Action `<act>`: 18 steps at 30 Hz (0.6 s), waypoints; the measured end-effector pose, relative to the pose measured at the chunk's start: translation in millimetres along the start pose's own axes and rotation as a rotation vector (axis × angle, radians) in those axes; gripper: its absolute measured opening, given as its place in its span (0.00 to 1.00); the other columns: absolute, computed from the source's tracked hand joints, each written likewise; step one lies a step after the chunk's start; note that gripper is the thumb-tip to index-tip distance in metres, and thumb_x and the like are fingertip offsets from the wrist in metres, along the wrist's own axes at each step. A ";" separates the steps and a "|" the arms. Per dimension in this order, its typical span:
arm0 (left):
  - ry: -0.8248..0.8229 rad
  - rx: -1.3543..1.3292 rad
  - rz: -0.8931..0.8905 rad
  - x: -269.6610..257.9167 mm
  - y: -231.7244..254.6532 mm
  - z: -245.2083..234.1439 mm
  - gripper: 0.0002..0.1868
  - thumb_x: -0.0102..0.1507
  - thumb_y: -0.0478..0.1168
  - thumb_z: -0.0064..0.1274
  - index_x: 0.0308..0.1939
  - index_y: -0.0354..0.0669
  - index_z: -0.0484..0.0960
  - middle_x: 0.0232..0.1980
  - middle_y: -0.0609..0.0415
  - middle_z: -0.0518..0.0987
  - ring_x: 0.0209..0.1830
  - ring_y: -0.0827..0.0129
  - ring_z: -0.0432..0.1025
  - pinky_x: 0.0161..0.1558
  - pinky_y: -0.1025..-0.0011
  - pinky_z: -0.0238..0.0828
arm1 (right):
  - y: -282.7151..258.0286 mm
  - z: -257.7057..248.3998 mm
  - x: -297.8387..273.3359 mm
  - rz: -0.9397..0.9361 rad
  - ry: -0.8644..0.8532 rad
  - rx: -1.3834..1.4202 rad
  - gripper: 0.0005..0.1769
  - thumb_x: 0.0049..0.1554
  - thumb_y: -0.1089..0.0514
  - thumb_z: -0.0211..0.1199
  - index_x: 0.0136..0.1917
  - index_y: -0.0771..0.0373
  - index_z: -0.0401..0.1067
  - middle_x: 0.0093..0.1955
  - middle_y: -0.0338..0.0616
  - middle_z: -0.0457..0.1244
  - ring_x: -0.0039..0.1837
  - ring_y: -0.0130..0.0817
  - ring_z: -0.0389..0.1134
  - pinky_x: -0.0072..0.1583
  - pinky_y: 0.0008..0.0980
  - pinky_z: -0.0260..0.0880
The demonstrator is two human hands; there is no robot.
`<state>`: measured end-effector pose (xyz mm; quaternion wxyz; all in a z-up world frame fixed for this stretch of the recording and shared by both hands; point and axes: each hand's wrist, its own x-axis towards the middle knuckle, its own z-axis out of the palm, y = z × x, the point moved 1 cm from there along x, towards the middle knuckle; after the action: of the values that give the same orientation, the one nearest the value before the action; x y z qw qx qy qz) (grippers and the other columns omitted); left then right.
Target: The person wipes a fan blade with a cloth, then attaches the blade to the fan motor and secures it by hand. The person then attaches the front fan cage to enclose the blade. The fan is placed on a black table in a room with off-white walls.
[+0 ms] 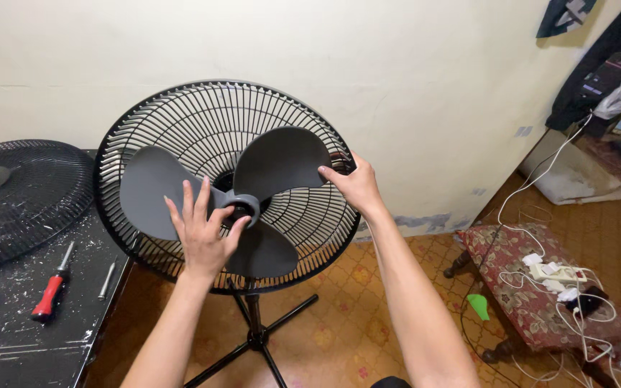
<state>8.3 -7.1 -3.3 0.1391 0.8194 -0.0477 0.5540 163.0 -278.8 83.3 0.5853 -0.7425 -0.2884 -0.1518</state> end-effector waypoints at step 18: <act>-0.225 0.193 0.234 28.5 7.4 -40.1 0.15 0.58 0.47 0.64 0.41 0.44 0.81 0.70 0.47 0.70 0.74 0.51 0.61 0.73 0.41 0.48 | -9.1 -1.9 -2.6 0.029 0.027 -0.020 0.16 0.51 0.60 0.73 0.52 0.65 0.77 0.44 0.39 0.73 0.46 0.23 0.72 0.51 0.27 0.74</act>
<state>-18.3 -0.7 38.2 -0.0116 0.8745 -0.1045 0.4734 155.6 -279.9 89.5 0.5837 -0.7504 -0.2680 -0.1561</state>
